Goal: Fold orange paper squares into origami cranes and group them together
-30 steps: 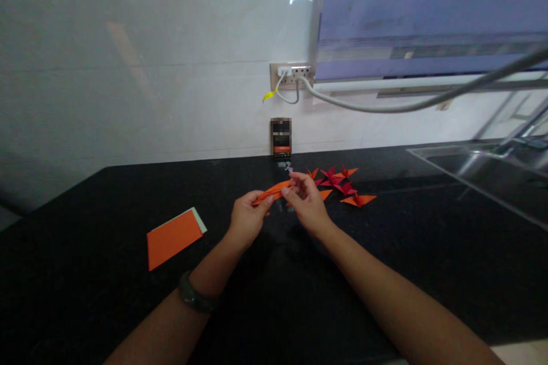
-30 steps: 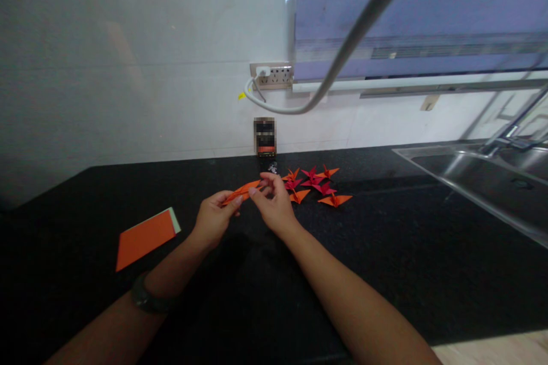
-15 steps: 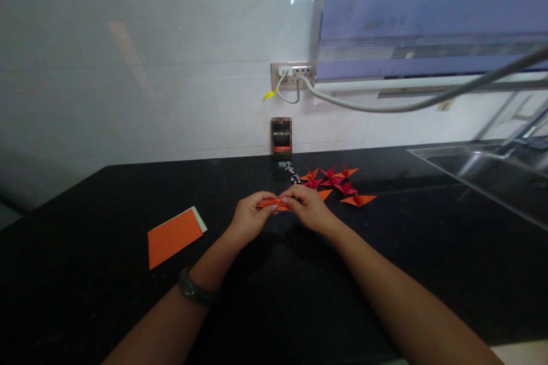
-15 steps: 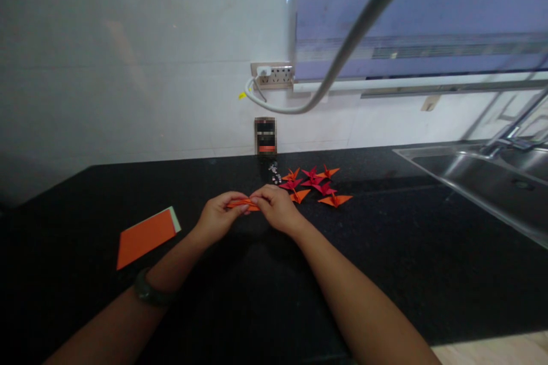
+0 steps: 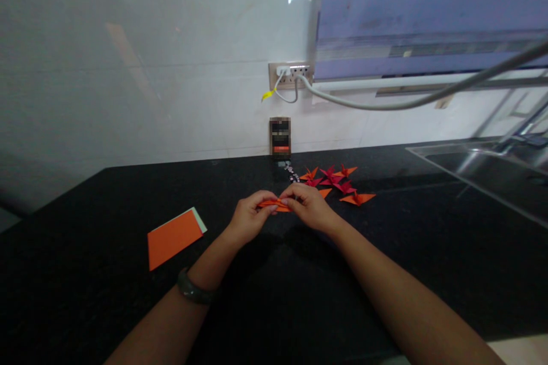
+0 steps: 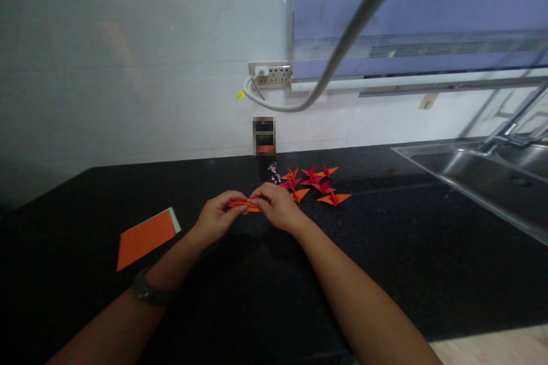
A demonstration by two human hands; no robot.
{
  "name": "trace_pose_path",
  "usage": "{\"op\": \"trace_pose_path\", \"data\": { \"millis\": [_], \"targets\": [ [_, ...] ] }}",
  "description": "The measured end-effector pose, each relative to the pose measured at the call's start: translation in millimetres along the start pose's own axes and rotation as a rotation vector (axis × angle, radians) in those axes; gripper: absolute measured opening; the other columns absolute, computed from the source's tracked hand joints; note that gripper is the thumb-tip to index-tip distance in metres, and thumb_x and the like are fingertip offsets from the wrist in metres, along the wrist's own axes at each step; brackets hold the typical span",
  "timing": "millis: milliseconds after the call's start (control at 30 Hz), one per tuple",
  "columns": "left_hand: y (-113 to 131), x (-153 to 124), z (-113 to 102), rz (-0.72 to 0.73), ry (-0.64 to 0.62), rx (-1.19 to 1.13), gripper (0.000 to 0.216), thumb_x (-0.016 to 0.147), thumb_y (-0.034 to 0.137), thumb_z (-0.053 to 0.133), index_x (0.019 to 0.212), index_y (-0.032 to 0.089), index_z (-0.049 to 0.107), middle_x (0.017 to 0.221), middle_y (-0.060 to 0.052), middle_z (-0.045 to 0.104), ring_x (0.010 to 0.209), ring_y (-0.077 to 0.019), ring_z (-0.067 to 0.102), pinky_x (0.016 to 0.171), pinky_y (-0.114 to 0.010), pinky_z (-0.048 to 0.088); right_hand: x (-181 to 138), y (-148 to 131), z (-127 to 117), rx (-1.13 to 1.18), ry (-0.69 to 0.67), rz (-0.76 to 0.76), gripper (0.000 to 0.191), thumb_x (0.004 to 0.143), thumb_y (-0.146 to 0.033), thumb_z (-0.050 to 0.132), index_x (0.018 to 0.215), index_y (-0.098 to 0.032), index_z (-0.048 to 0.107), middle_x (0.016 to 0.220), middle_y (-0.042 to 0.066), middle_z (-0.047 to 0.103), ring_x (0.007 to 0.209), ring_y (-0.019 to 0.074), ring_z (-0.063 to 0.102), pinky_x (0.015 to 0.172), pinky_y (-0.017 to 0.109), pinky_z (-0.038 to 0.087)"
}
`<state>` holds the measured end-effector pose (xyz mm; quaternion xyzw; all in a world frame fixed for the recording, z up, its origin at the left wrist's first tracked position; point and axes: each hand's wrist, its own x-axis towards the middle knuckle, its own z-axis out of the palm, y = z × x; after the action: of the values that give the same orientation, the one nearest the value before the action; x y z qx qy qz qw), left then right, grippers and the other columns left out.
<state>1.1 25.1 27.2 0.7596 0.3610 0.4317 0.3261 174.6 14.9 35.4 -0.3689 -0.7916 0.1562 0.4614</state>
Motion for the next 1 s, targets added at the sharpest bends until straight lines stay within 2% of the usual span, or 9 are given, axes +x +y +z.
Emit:
{"op": "trace_pose_path", "data": {
  "millis": [167, 333, 467, 567, 667, 733, 867, 1000],
  "targets": [
    [5.1, -1.1, -0.8, 0.056, -0.041, 0.074, 0.013, 0.074, 0.020, 0.053, 0.079, 0.018, 0.065, 0.078, -0.003, 0.066, 0.070, -0.0132, 0.061, 0.067, -0.024, 0.048, -0.6, -0.4, 1.3, -0.016, 0.014, -0.001, 0.012, 0.079, -0.015, 0.050, 0.072, -0.018, 0.059, 0.069, 0.002, 0.058, 0.068, 0.0133, 0.054, 0.064, 0.026, 0.042],
    [8.8, -2.6, -0.5, 0.086, -0.012, 0.106, 0.012, 0.073, 0.016, 0.053, 0.076, 0.017, 0.065, 0.076, -0.004, 0.067, 0.071, -0.0144, 0.061, 0.068, -0.026, 0.047, 1.1, -4.5, 1.4, 0.008, 0.027, 0.047, 0.011, 0.078, -0.015, 0.050, 0.072, -0.016, 0.059, 0.069, 0.002, 0.058, 0.067, 0.0125, 0.053, 0.063, 0.025, 0.041],
    [13.9, -3.8, 1.4, 0.112, 0.011, 0.115, 0.012, 0.073, 0.014, 0.052, 0.075, 0.017, 0.063, 0.075, -0.003, 0.066, 0.072, -0.0140, 0.061, 0.069, -0.026, 0.047, 5.3, -15.7, -3.4, 0.036, 0.014, 0.118, 0.010, 0.078, -0.015, 0.050, 0.072, -0.016, 0.058, 0.068, 0.000, 0.058, 0.065, 0.0117, 0.053, 0.062, 0.024, 0.041],
    [21.1, -5.3, 3.7, 0.102, 0.014, 0.096, 0.012, 0.073, 0.014, 0.051, 0.076, 0.017, 0.062, 0.075, -0.003, 0.064, 0.072, -0.0140, 0.060, 0.068, -0.026, 0.047, 4.5, -26.4, -10.2, 0.034, -0.014, 0.110, 0.010, 0.078, -0.015, 0.049, 0.074, -0.017, 0.058, 0.069, 0.000, 0.058, 0.067, 0.0120, 0.053, 0.063, 0.024, 0.041],
    [29.8, -8.0, 4.7, 0.106, 0.021, 0.105, 0.012, 0.073, 0.012, 0.050, 0.076, 0.018, 0.060, 0.075, -0.001, 0.063, 0.071, -0.0128, 0.059, 0.067, -0.024, 0.046, -1.3, -34.3, -18.6, 0.013, 0.022, 0.114, 0.005, 0.077, -0.016, 0.051, 0.079, -0.017, 0.055, 0.071, 0.001, 0.056, 0.066, 0.0123, 0.052, 0.061, 0.024, 0.041],
    [35.2, -10.5, 3.6, 0.125, 0.028, 0.140, 0.012, 0.072, 0.011, 0.049, 0.075, 0.019, 0.058, 0.074, 0.000, 0.062, 0.070, -0.0120, 0.058, 0.065, -0.023, 0.045, -5.4, -36.8, -24.4, -0.002, 0.024, 0.075, 0.004, 0.076, -0.018, 0.053, 0.080, -0.018, 0.054, 0.075, 0.002, 0.056, 0.067, 0.0128, 0.052, 0.061, 0.026, 0.042],
    [42.2, -15.8, -1.3, 0.173, 0.065, 0.256, 0.013, 0.072, 0.010, 0.048, 0.073, 0.019, 0.057, 0.072, 0.001, 0.060, 0.067, -0.0115, 0.056, 0.064, -0.022, 0.043, -8.2, -37.4, -31.5, 0.001, -0.062, -0.082, 0.005, 0.077, -0.022, 0.056, 0.075, -0.019, 0.059, 0.087, 0.006, 0.057, 0.081, 0.0157, 0.054, 0.071, 0.031, 0.043],
    [40.4, -18.6, -1.8, 0.191, 0.116, 0.293, 0.014, 0.072, 0.008, 0.046, 0.073, 0.019, 0.054, 0.073, 0.001, 0.059, 0.067, -0.0112, 0.056, 0.063, -0.021, 0.042, -8.3, -35.7, -28.2, 0.006, -0.061, -0.107, 0.008, 0.076, -0.020, 0.056, 0.082, -0.020, 0.061, 0.089, 0.006, 0.056, 0.084, 0.0164, 0.053, 0.072, 0.032, 0.044]
  ]
}}
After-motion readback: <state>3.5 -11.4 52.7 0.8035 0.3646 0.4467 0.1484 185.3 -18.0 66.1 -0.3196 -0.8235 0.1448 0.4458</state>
